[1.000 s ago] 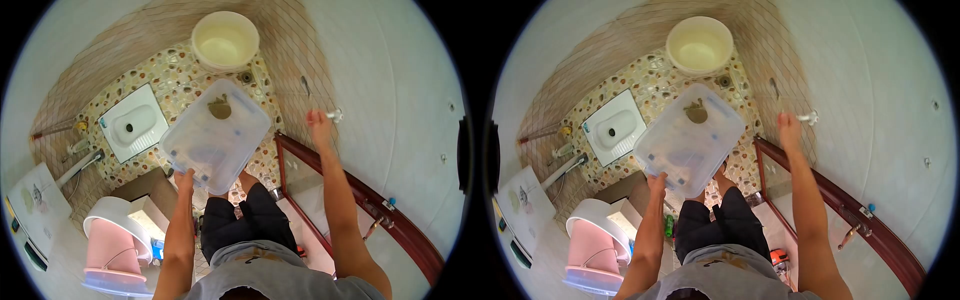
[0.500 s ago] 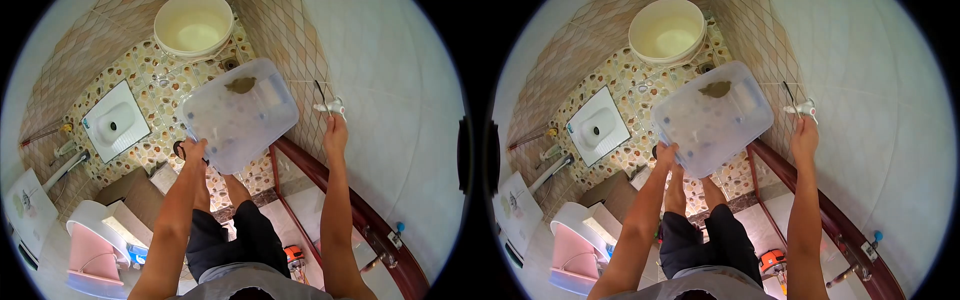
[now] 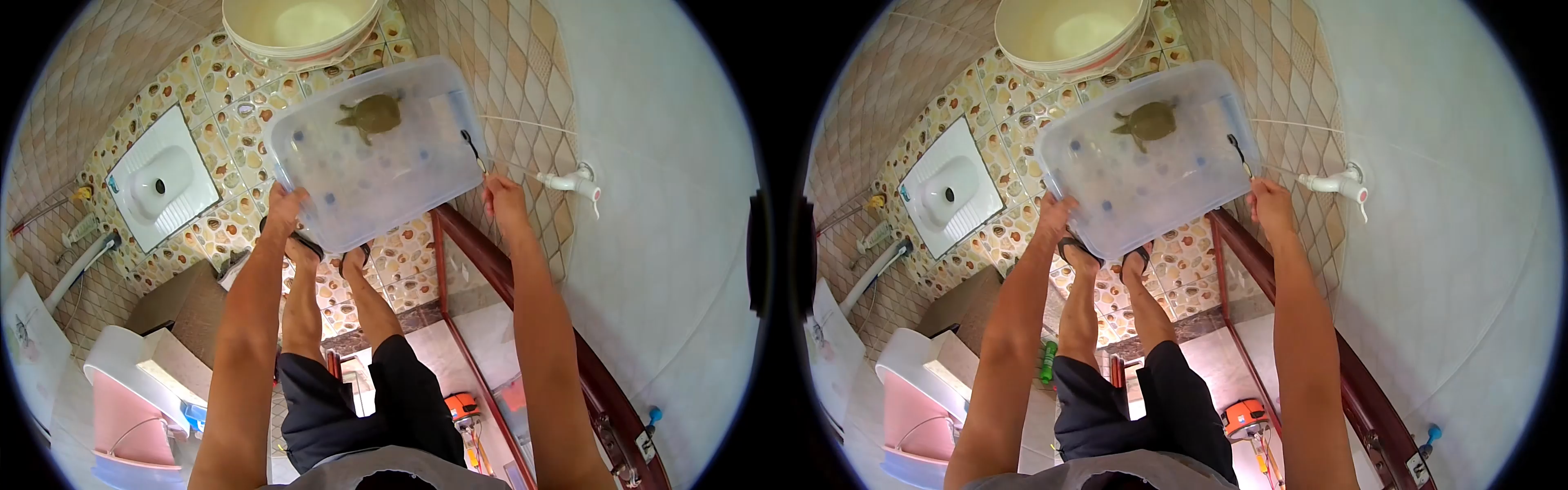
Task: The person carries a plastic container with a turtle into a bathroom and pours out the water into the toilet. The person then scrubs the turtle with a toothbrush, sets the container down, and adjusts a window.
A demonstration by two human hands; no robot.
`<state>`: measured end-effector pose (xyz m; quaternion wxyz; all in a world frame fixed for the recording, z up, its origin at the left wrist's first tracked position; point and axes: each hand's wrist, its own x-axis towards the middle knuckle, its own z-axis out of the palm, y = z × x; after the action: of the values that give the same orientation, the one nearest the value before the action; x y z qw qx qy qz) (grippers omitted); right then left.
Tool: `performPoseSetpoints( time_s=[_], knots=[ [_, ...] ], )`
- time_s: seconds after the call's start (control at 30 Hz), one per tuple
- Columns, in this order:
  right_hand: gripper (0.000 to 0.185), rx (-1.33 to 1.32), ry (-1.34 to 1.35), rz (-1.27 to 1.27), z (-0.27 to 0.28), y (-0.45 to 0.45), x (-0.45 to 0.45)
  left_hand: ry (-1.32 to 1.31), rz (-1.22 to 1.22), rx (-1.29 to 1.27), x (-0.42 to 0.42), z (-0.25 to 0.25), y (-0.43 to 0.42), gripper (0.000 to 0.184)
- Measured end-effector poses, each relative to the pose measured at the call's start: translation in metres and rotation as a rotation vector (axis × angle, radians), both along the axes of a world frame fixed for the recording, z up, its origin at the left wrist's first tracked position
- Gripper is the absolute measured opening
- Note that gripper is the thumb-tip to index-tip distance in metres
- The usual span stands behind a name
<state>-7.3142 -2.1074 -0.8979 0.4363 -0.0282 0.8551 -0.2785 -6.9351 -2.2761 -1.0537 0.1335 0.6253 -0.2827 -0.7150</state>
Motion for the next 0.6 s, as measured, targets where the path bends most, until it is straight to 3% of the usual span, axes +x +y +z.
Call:
performPoseSetpoints(
  time_s=[0.23,0.3,0.37,0.4,0.47,0.57,0.6],
  knots=[
    [0.019,-0.004,-0.079,-0.175,-0.022,-0.023,-0.009,0.122,0.002,-0.088,-0.002,-0.042,-0.028,0.038],
    [0.018,0.005,-0.088,-0.217,-0.023,-0.023,-0.009,0.001,-0.104,-0.129,-0.006,-0.046,-0.041,0.044],
    [0.017,0.009,-0.097,-0.261,-0.027,-0.02,-0.011,-0.318,-0.372,-0.19,0.0,-0.069,-0.05,0.046],
    [0.015,-0.025,-0.126,-0.331,-0.029,-0.018,-0.014,-0.318,-0.369,-0.192,0.006,-0.075,-0.051,0.046],
    [0.014,-0.064,-0.16,-0.406,-0.025,-0.019,-0.019,-0.368,-0.622,-0.273,0.011,-0.067,-0.058,0.072],
    [0.012,-0.087,-0.188,-0.416,-0.018,-0.02,-0.022,-0.501,-0.638,-0.505,0.011,-0.017,-0.039,0.075],
    [0.013,-0.096,-0.202,-0.411,-0.016,-0.02,-0.023,-0.493,-0.638,-0.553,0.02,-0.021,-0.026,0.071]
  ],
)
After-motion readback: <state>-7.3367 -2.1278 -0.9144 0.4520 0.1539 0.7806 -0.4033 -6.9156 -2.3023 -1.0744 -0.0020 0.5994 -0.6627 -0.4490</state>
